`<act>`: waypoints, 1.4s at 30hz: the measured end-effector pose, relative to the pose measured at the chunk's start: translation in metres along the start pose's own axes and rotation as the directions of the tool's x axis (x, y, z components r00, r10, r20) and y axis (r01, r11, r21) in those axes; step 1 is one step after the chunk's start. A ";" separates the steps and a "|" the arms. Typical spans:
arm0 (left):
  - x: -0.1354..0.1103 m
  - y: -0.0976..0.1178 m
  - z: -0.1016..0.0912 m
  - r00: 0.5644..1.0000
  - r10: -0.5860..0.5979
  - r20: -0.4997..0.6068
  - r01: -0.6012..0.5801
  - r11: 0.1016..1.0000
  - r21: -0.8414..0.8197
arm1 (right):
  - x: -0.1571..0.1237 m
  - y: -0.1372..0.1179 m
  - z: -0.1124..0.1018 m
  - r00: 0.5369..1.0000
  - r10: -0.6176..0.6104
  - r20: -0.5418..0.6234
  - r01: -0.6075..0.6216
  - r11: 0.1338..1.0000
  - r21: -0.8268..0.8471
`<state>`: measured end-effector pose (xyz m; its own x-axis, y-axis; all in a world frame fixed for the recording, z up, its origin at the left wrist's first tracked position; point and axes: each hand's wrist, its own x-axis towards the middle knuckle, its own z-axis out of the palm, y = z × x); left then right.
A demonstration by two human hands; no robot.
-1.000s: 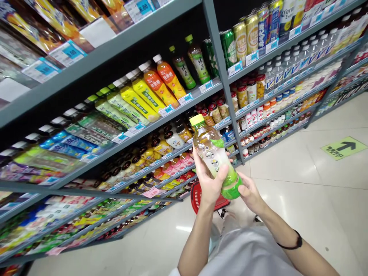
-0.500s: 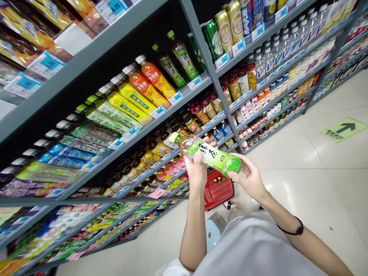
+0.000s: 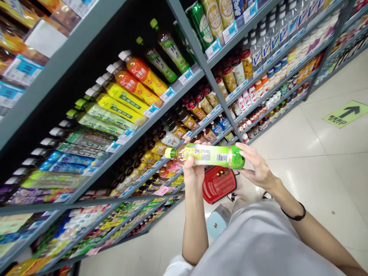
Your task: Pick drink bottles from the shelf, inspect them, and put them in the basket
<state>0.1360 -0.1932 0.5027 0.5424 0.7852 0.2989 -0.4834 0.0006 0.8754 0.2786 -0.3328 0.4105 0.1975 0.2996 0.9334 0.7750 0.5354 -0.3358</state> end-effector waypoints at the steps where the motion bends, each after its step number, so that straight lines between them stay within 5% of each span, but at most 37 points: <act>1: 0.000 -0.001 0.000 1.000 0.004 0.006 -0.004 1.000 -0.003 | 0.000 0.000 0.000 1.000 -0.010 -0.004 0.010 1.000 -0.004; 5: -0.001 -0.002 0.000 0.997 0.064 0.049 -0.064 0.998 0.007 | 0.001 -0.003 -0.001 0.999 0.022 -0.033 -0.022 1.000 0.007; 11: -0.006 -0.004 0.004 0.999 0.045 0.014 -0.045 0.997 0.063 | -0.003 -0.003 -0.004 0.966 0.258 -0.009 -0.254 0.957 0.140; 17: -0.010 -0.006 0.003 0.998 -0.003 -0.061 0.006 0.999 0.042 | -0.007 -0.001 0.002 0.857 0.502 0.116 -0.513 0.807 0.294; 21: -0.010 -0.006 0.007 0.997 0.069 -0.038 -0.071 0.995 -0.072 | -0.011 -0.006 0.012 0.705 0.608 0.366 -0.709 0.601 0.368; 25: -0.009 -0.005 0.017 0.997 0.059 -0.056 -0.065 0.992 -0.106 | -0.017 -0.017 0.029 0.588 0.613 0.528 -0.761 0.199 0.617; 29: -0.010 -0.005 0.022 0.995 -0.034 -0.094 0.028 0.998 -0.063 | -0.017 -0.028 0.042 0.514 0.425 0.745 -0.731 -0.237 0.640; 31: -0.011 -0.005 0.021 0.989 -0.090 -0.117 0.085 0.996 -0.041 | -0.016 -0.032 0.045 0.493 0.322 0.808 -0.714 -0.382 0.587; 37: -0.009 -0.006 0.011 0.988 -0.107 -0.108 0.106 0.994 -0.022 | -0.015 -0.039 0.051 0.441 0.231 0.867 -0.700 -0.515 0.494; 42: -0.006 -0.005 0.005 0.992 -0.029 -0.123 0.036 0.998 0.059 | -0.032 -0.039 0.058 0.400 0.440 0.804 -0.644 -0.489 0.588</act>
<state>0.1390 -0.2009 0.4981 0.4673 0.8552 0.2243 -0.4220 -0.0072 0.9066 0.2076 -0.3174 0.3866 -0.0623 0.9903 0.1243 -0.8592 0.0101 -0.5115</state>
